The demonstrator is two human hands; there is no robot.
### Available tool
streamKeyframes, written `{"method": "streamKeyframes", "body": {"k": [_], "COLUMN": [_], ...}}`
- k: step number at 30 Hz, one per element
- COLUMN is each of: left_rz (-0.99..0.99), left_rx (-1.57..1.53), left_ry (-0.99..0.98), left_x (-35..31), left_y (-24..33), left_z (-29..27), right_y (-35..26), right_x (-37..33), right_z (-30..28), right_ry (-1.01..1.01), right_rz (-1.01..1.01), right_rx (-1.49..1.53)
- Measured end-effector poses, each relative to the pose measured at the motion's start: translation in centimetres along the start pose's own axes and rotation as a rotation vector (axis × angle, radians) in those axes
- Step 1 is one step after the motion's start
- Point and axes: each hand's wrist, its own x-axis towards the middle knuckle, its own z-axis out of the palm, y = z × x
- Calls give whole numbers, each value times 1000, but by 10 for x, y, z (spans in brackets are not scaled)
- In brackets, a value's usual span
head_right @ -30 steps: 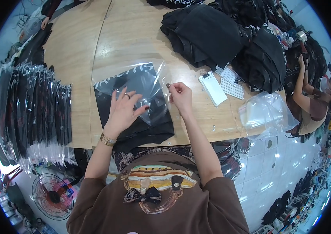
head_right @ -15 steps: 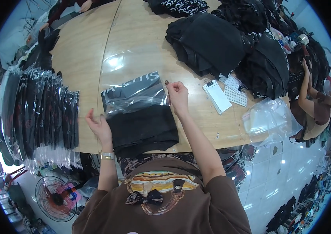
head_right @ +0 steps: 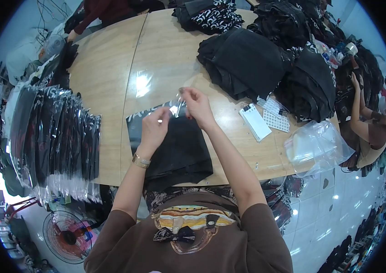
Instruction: Placing folded black t-shirts into clear plastic shipping bags.
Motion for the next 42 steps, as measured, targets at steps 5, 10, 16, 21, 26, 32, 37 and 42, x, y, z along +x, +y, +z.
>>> {"method": "streamKeyframes", "body": {"k": [5, 10, 16, 21, 26, 32, 37, 42], "left_rz": [-386, -332, -644, -730, -183, 6, -87, 289], "left_rx": [-976, -1395, -1015, 288, 712, 353, 353, 416], "left_ry": [271, 831, 1003, 635, 188, 67, 86, 250], "left_x": [30, 30, -41, -85, -66, -58, -48, -45], "left_y": [12, -6, -63, -54, -31, -55, -50, -62], "left_z": [-17, -48, -36, -17, -30, -15, -11, -14], "right_y": [44, 64, 60, 74, 81, 74, 84, 74], "right_x": [-16, -46, -23, 23, 38, -18, -27, -10], "right_z": [-2, 29, 28, -12, -36, -24, -50, -48], "right_ry": [221, 115, -30, 114, 194, 341, 197, 326], "right_rz": [-19, 553, 496, 304, 323, -351, -434, -154], "right_rx": [126, 418, 729, 29, -355, -865, -981, -682]}}
